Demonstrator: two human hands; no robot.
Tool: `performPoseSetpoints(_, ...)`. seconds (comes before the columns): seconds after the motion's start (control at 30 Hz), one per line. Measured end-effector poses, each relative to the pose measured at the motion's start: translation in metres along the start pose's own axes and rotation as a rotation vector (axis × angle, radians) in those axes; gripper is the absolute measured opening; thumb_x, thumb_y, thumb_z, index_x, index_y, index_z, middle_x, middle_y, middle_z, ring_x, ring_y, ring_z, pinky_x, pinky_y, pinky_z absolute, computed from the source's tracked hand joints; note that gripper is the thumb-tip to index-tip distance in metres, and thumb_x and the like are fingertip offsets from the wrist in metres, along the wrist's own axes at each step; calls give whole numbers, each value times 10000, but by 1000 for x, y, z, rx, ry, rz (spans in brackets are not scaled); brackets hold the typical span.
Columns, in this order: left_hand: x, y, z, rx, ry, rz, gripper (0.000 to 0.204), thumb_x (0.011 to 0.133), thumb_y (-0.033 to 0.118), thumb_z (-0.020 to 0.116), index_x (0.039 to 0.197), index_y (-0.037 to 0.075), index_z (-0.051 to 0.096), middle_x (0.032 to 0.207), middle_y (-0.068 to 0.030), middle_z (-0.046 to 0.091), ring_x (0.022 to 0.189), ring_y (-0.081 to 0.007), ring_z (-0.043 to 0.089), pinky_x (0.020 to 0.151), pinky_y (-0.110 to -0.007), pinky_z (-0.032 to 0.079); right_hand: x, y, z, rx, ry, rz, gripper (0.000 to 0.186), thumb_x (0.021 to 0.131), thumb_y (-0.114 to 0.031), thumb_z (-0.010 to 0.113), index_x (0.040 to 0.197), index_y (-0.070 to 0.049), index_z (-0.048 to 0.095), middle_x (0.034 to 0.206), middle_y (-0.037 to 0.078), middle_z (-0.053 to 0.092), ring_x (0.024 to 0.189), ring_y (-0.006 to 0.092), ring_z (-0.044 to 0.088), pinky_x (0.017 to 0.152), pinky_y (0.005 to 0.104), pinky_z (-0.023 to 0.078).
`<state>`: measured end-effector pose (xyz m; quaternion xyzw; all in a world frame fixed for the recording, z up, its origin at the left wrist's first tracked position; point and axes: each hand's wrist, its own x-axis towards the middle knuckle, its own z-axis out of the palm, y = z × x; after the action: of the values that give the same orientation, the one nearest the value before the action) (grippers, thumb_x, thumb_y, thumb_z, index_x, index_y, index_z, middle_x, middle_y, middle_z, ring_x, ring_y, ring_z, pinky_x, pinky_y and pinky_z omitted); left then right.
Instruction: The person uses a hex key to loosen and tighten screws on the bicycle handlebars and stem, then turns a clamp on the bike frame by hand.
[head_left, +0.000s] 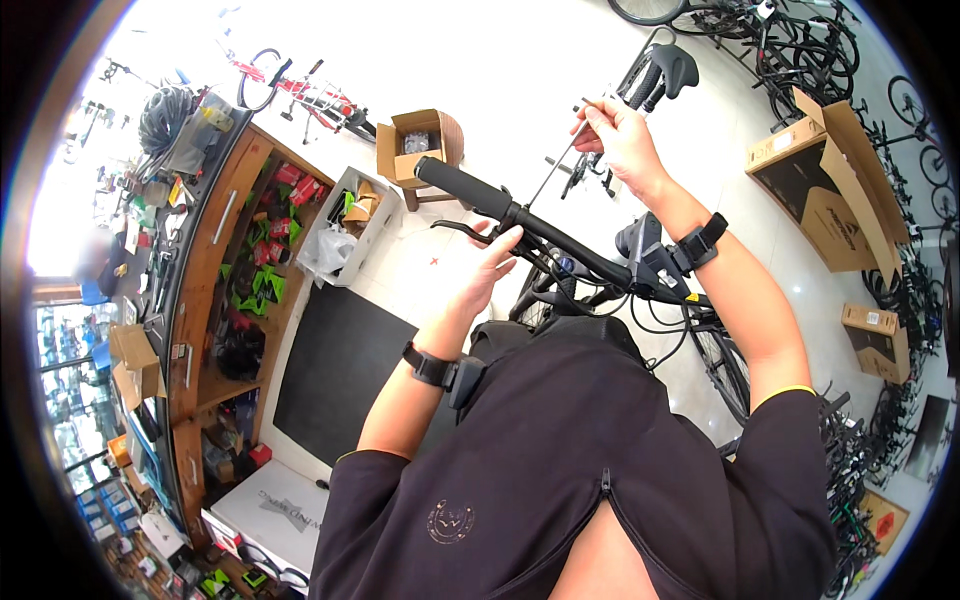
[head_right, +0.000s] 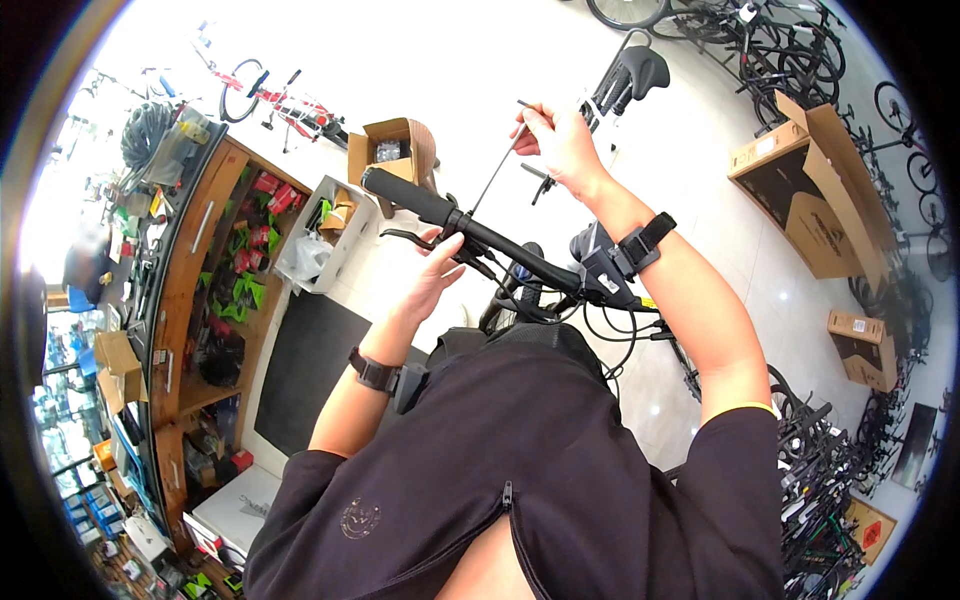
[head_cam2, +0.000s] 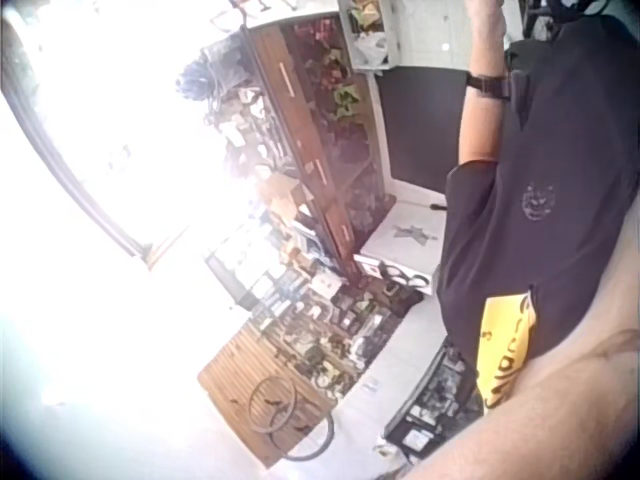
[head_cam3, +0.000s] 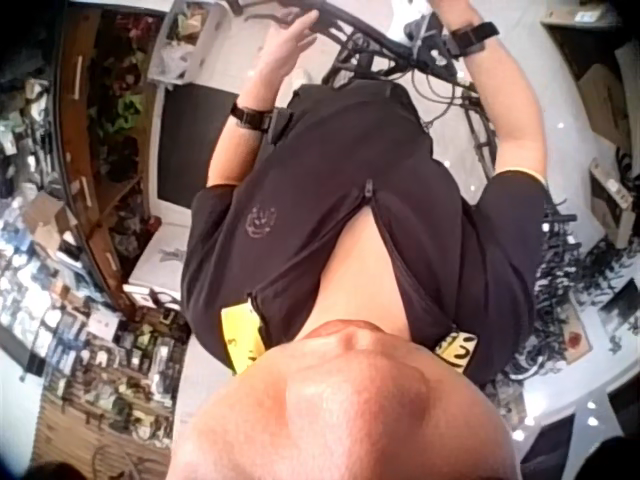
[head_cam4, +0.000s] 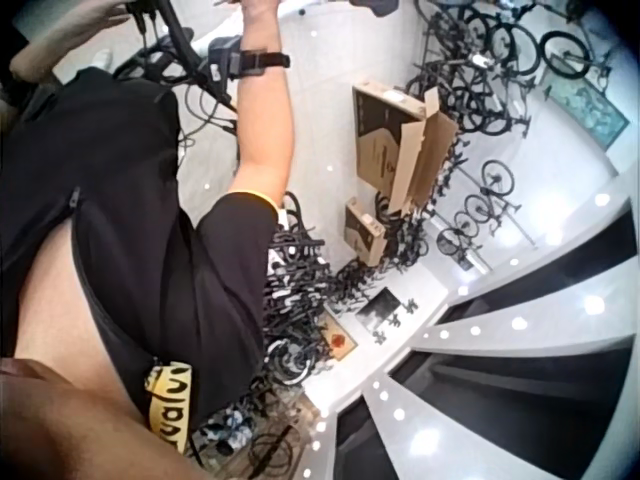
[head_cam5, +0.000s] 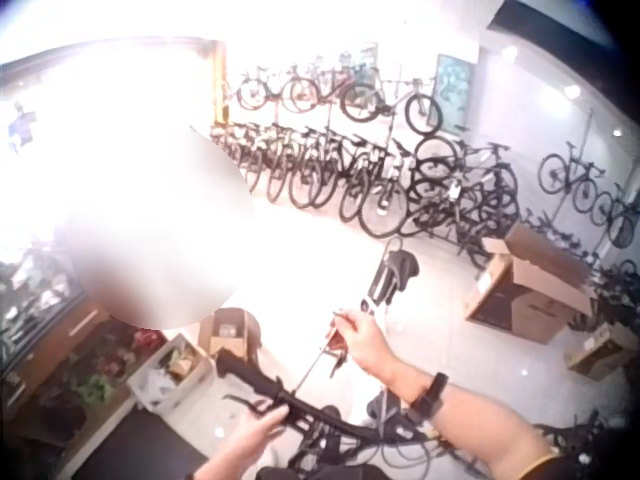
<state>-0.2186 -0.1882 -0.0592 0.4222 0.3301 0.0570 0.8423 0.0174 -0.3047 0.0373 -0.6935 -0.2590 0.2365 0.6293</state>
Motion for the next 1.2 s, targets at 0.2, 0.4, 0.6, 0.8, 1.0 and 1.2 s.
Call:
performPoseSetpoints(0.2,-31,20,20,1161,558,888,1120,733,376,866,1429,-143,158,1372,-286,363,1338,-382,333,1121,-472,290,0,8,-4,69,-13,-2,201,1035,-172,510,991,-2,605,869,88,680,773,164,688,720,279,588)
performPoseSetpoints(0.4,-2,61,29,1704,271,988,660,818,578,676,1251,86,595,1441,-285,369,1426,-476,196,1087,-744,101,2,5,1,96,-39,-68,191,1032,-156,511,999,7,605,859,85,686,748,155,686,710,285,590)
performPoseSetpoints(0.6,10,58,31,1719,201,964,464,850,438,665,1006,11,569,1180,-211,477,1282,-446,329,1030,-798,110,3,10,-5,78,-28,11,179,1029,-131,504,1050,13,608,846,80,681,747,152,684,698,286,581)
performPoseSetpoints(0.8,13,54,30,1719,171,962,407,864,373,663,986,4,542,1141,-197,466,1241,-436,344,1006,-817,98,-2,4,-4,-79,-107,-106,248,1029,-211,523,1123,-5,622,810,44,645,733,123,654,669,264,546)
performPoseSetpoints(1.0,9,55,33,1709,158,922,400,859,359,672,996,6,542,1157,-195,461,1250,-433,338,1012,-813,85,22,-13,-7,-548,-28,-64,346,988,-275,534,843,-2,690,592,25,560,504,133,502,517,274,412)
performPoseSetpoints(1.2,12,55,30,1704,167,925,405,865,368,664,1002,5,546,1162,-191,462,1263,-427,327,1022,-807,77,49,-13,-12,-2,-105,514,254,974,-243,584,811,-49,602,665,2,569,538,94,529,525,214,447)
